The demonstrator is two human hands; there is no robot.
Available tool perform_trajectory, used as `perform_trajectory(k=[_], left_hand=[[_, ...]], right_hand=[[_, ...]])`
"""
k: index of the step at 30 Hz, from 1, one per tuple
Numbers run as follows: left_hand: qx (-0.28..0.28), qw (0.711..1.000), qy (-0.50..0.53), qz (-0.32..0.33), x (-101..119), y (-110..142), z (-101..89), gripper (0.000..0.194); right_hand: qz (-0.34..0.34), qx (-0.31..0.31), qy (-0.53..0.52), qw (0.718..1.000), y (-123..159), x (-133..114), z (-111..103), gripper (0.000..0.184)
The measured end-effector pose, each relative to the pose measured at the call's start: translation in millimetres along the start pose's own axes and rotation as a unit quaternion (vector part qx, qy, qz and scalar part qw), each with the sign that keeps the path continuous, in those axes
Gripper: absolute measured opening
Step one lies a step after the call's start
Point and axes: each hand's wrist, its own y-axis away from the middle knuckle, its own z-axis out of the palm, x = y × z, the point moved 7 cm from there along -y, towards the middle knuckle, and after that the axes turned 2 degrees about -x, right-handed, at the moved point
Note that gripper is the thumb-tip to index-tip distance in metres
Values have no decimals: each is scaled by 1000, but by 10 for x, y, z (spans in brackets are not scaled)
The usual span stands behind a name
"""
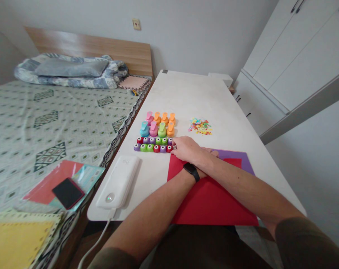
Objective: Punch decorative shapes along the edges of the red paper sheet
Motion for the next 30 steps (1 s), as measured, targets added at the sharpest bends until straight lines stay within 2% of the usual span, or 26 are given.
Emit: perform_trajectory(k=[9, 15, 22, 30], left_hand=[[10, 1000, -1, 15, 38, 17, -42, 17], [14, 1000, 5, 10, 24, 12, -40, 16], [12, 1000, 12, 12, 49, 27, -70, 16], [12, 1000, 6, 18, 50, 46, -77, 17]], right_hand=[[34, -1, -17, 999, -7, 98, -26, 47], [9, -17, -17, 1000, -23, 65, 2, 44], [19, -10, -31, 999, -29, 82, -1, 53], [15, -9, -28, 999, -43, 85, 24, 49]])
